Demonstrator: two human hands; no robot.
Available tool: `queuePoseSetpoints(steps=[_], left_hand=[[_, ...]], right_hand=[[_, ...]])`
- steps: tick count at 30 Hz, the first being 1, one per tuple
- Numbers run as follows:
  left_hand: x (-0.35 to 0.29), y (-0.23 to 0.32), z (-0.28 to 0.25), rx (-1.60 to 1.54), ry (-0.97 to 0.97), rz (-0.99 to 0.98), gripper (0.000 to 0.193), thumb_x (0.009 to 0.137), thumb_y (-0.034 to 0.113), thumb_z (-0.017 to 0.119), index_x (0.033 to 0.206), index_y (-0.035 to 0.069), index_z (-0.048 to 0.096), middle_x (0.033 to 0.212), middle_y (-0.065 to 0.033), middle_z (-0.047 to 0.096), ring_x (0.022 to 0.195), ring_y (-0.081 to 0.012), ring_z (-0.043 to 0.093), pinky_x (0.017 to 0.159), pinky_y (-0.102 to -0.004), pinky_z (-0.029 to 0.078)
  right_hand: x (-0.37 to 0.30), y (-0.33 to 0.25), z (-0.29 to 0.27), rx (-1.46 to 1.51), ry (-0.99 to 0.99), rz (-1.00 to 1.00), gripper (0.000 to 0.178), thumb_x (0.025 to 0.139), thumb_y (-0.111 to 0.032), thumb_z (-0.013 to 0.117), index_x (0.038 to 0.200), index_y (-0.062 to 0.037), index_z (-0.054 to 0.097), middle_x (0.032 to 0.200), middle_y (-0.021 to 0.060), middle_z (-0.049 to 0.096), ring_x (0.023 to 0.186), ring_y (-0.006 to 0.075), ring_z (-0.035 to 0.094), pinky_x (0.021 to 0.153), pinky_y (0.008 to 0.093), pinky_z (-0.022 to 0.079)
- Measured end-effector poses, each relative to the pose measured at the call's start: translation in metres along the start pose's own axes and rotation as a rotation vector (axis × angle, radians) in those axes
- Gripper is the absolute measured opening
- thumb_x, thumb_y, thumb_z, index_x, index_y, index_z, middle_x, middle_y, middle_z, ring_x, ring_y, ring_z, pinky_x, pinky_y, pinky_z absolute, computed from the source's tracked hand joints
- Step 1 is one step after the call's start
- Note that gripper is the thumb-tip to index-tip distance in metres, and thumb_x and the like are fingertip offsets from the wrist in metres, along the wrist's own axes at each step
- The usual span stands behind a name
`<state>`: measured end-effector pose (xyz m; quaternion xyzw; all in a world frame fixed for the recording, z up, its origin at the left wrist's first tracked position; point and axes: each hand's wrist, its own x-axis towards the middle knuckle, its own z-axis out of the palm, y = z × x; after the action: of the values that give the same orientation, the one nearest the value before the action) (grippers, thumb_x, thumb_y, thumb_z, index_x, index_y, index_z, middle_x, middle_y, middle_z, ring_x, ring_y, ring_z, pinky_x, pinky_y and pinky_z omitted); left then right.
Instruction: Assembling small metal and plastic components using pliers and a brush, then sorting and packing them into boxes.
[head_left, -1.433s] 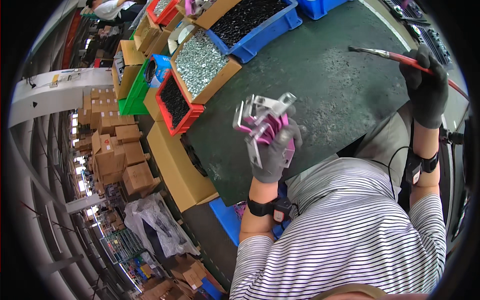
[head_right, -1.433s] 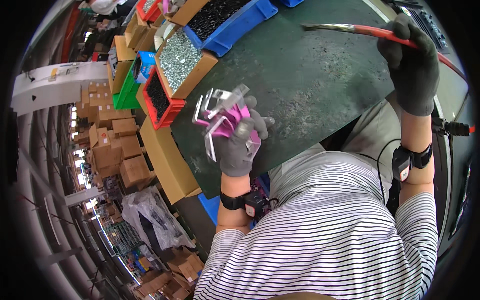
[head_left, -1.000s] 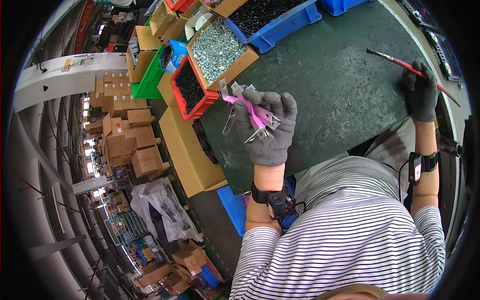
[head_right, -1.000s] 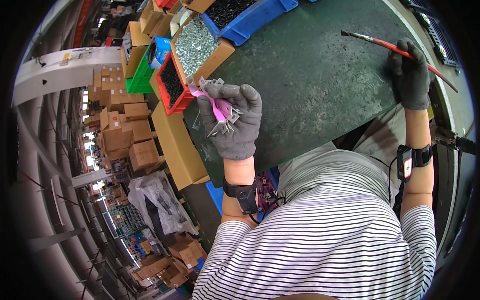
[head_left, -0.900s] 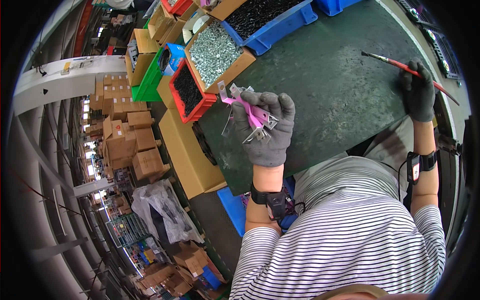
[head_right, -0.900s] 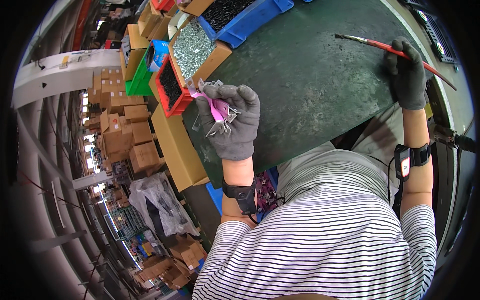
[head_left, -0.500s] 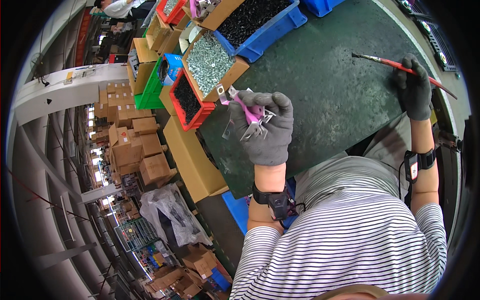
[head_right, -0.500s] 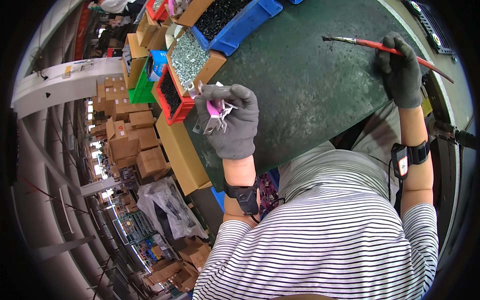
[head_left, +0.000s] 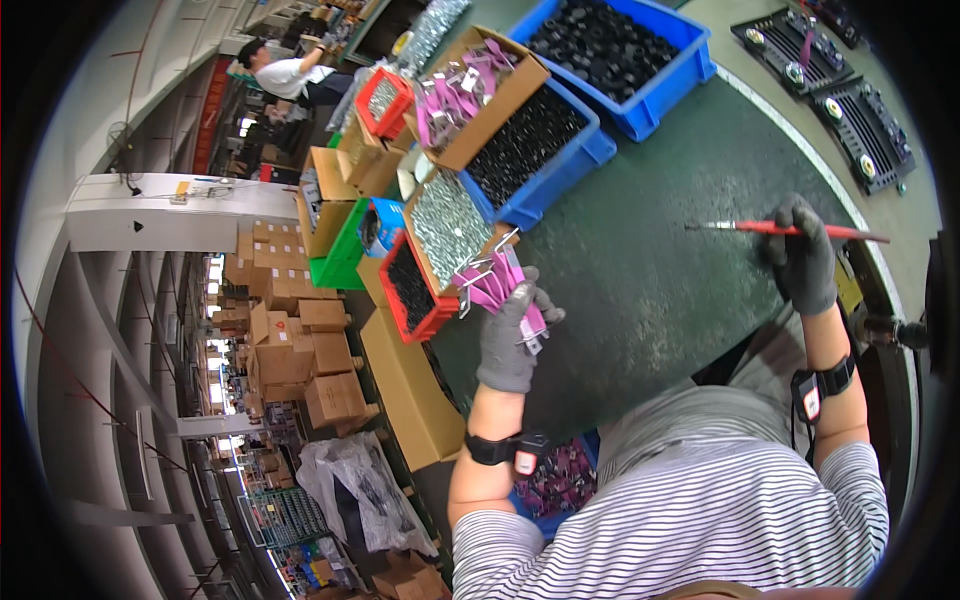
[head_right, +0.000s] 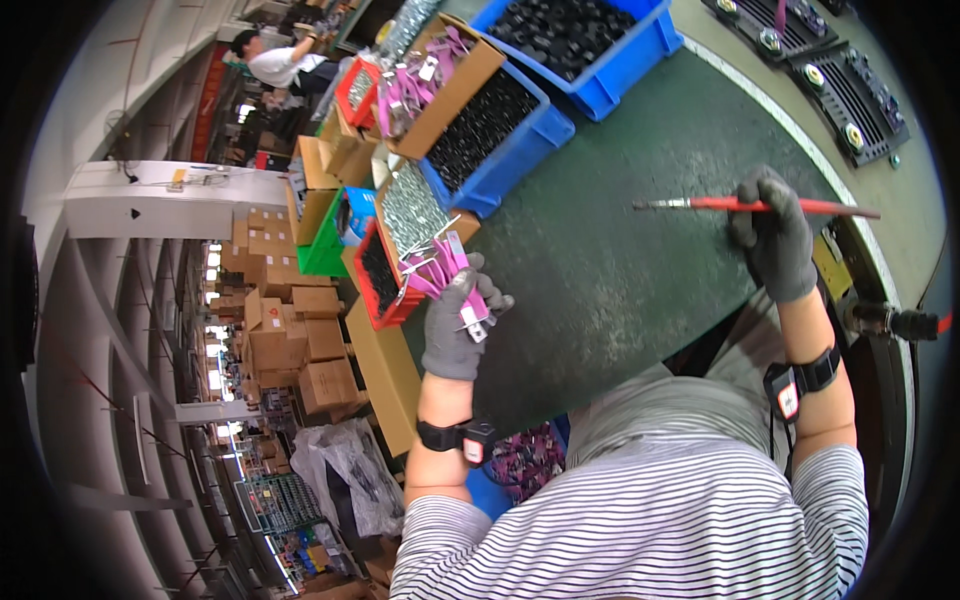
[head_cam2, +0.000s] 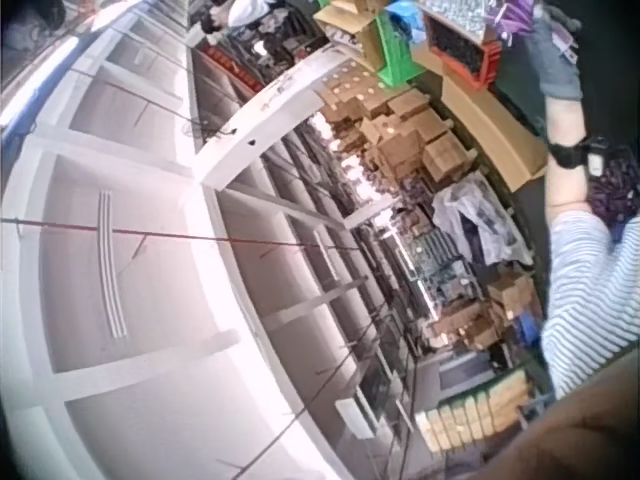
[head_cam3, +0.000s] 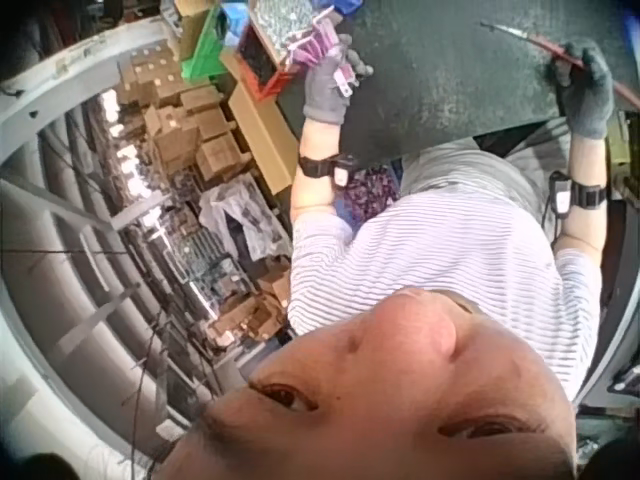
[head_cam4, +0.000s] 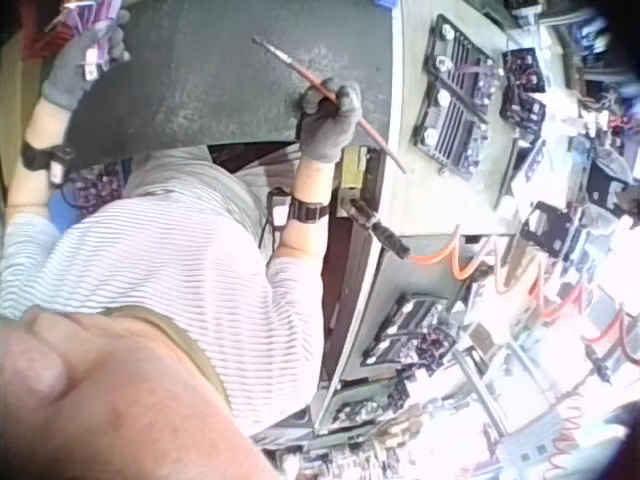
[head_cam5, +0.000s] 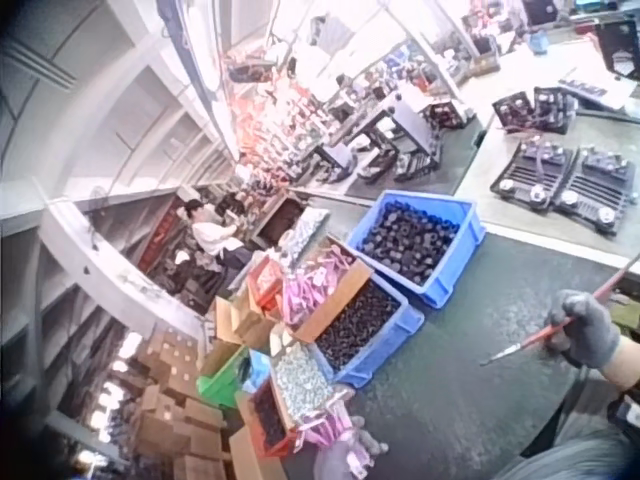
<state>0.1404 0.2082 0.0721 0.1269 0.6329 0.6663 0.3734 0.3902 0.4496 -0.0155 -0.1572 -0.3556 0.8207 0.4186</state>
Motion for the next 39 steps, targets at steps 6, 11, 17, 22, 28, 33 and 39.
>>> queuePoseSetpoints(steps=[6,11,17,22,28,33,39], left_hand=[[0.045,0.113,0.014,0.376,0.122,0.259,0.025,0.083,0.02,0.057,0.1,0.002,0.056,0.072,-0.0034,0.056,0.059,-0.0127,0.056,0.055,-0.0293,0.052],[0.132,0.193,0.051,0.614,0.121,0.333,0.021,0.082,0.02,0.059,0.097,0.005,0.057,0.074,-0.0035,0.057,0.058,-0.013,0.055,0.05,-0.027,0.051],[0.209,0.223,0.102,0.953,0.322,0.343,0.058,0.076,0.032,0.068,0.114,-0.006,0.047,0.094,-0.0162,0.061,0.066,-0.0197,0.062,0.058,-0.0347,0.053],[0.235,0.21,0.116,1.475,0.421,0.235,0.076,0.075,0.046,0.066,0.127,-0.003,0.041,0.123,-0.0239,0.05,0.117,-0.0315,0.048,0.097,-0.0384,0.038],[0.194,0.2,0.078,1.116,0.294,0.721,0.046,0.079,0.028,0.066,0.114,-0.001,0.054,0.096,-0.0111,0.063,0.083,-0.0168,0.06,0.077,-0.029,0.048],[0.111,0.143,-0.025,1.234,0.315,0.79,0.033,0.079,0.018,0.065,0.107,0.002,0.059,0.098,-0.0115,0.063,0.088,-0.017,0.06,0.079,-0.0279,0.047],[-0.034,0.054,-0.252,1.042,0.776,0.436,0.031,0.083,0.016,0.061,0.109,0.0,0.057,0.102,-0.0094,0.062,0.091,-0.0162,0.058,0.083,-0.0294,0.045]], right_hand=[[-0.003,-0.021,0.009,-0.031,-0.015,-0.041,0.03,0.087,-0.035,0.046,0.078,-0.0066,0.048,0.054,0.0022,0.043,0.046,0.01,0.037,0.045,0.0224,0.029],[0.003,-0.028,0.012,-0.02,0.01,-0.032,0.033,0.085,-0.037,0.049,0.074,-0.0056,0.047,0.055,0.0038,0.045,0.046,0.011,0.039,0.043,0.0226,0.029],[0.011,-0.03,0.012,0.018,0.01,-0.009,0.033,0.084,-0.036,0.051,0.073,-0.0055,0.046,0.055,0.0048,0.045,0.046,0.0129,0.041,0.044,0.0234,0.031],[0.012,-0.033,0.011,0.044,0.046,0.031,0.031,0.084,-0.035,0.049,0.075,-0.0057,0.046,0.057,0.0051,0.046,0.048,0.0132,0.042,0.046,0.0237,0.033],[0.017,-0.027,0.005,0.03,-0.006,0.014,0.029,0.086,-0.034,0.047,0.076,-0.0067,0.045,0.057,0.0052,0.045,0.05,0.0131,0.041,0.048,0.0237,0.031],[0.014,-0.008,0.01,0.065,-0.042,0.059,0.027,0.089,-0.032,0.043,0.078,-0.0076,0.044,0.055,0.0044,0.043,0.051,0.0131,0.039,0.051,0.0251,0.031],[-0.005,0.033,0.018,0.165,0.021,0.084,0.022,0.089,-0.029,0.044,0.08,-0.0085,0.044,0.058,0.0038,0.043,0.052,0.0139,0.04,0.053,0.0257,0.031]])
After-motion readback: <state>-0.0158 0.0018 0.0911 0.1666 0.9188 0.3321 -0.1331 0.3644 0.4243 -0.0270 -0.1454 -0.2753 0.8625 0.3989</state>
